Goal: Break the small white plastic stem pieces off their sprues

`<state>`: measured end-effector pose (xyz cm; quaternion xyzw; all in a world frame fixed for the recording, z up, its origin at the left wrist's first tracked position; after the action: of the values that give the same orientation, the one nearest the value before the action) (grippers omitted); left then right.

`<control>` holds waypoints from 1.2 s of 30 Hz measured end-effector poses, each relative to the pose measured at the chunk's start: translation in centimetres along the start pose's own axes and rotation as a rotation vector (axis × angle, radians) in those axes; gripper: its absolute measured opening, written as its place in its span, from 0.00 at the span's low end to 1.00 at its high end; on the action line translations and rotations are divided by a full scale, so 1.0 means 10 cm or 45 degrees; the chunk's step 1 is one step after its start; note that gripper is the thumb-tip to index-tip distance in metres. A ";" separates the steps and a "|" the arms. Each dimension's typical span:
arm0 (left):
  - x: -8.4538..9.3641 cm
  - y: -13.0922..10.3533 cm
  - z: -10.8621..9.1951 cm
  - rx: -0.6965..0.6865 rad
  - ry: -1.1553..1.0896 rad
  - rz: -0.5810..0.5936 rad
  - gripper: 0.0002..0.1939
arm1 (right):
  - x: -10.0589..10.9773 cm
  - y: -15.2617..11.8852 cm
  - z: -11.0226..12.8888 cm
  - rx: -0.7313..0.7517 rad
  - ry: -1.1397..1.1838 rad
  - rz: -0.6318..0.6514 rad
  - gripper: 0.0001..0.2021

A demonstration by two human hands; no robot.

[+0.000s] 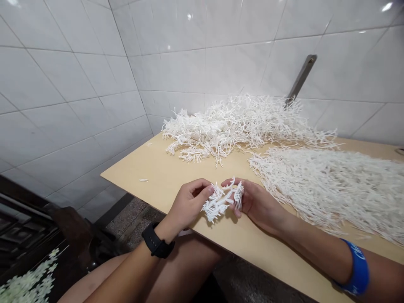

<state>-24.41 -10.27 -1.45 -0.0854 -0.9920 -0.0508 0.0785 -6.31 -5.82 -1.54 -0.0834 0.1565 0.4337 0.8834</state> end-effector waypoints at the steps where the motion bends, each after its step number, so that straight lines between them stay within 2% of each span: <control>1: -0.01 0.00 0.00 -0.008 0.009 -0.003 0.13 | 0.02 0.00 0.02 -0.034 0.012 0.052 0.28; 4: -0.02 0.00 -0.01 -0.044 0.034 -0.030 0.13 | 0.07 0.00 0.08 -0.114 0.055 0.179 0.32; 10: -0.03 0.02 0.01 -0.079 0.083 -0.047 0.12 | 0.14 0.00 0.09 -0.079 0.113 0.225 0.35; 12: -0.04 0.01 0.01 -0.092 0.079 -0.058 0.13 | 0.13 0.00 0.06 -0.063 0.080 0.266 0.32; 15: -0.06 -0.01 0.00 -0.100 0.099 -0.038 0.12 | 0.10 0.01 0.01 -0.071 -0.077 0.308 0.20; 17: -0.07 -0.02 -0.01 -0.107 0.118 -0.008 0.13 | 0.07 0.01 -0.03 -0.076 -0.186 0.301 0.16; 24: -0.05 -0.02 -0.01 -0.106 0.035 -0.011 0.14 | -0.06 0.00 0.01 -0.112 -0.474 0.271 0.15; 27: -0.01 0.00 0.02 -0.098 -0.048 -0.056 0.15 | -0.08 -0.02 0.03 -0.057 -0.590 0.222 0.15; 30: 0.02 0.03 0.05 -0.102 -0.140 -0.068 0.21 | -0.06 -0.03 0.01 0.039 -0.600 0.126 0.16; 33: 0.01 0.05 0.05 -0.059 -0.144 0.055 0.29 | -0.02 -0.03 -0.02 0.134 -0.554 0.031 0.17; 36: -0.04 0.06 -0.01 -0.104 -0.153 0.354 0.33 | 0.00 -0.03 -0.03 0.184 -0.552 -0.036 0.17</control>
<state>-23.88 -9.80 -1.41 -0.2279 -0.9706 -0.0747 0.0219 -6.19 -6.08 -1.80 0.0729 -0.0077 0.4168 0.9061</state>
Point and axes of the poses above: each hand's wrist, its own y-axis towards the middle knuckle, its own x-axis out of the back of the hand, z = x × y, the point moved 1 cm from there along y, towards the middle knuckle, and after that the axes turned 11 degrees about z, right-handed, at the moved point
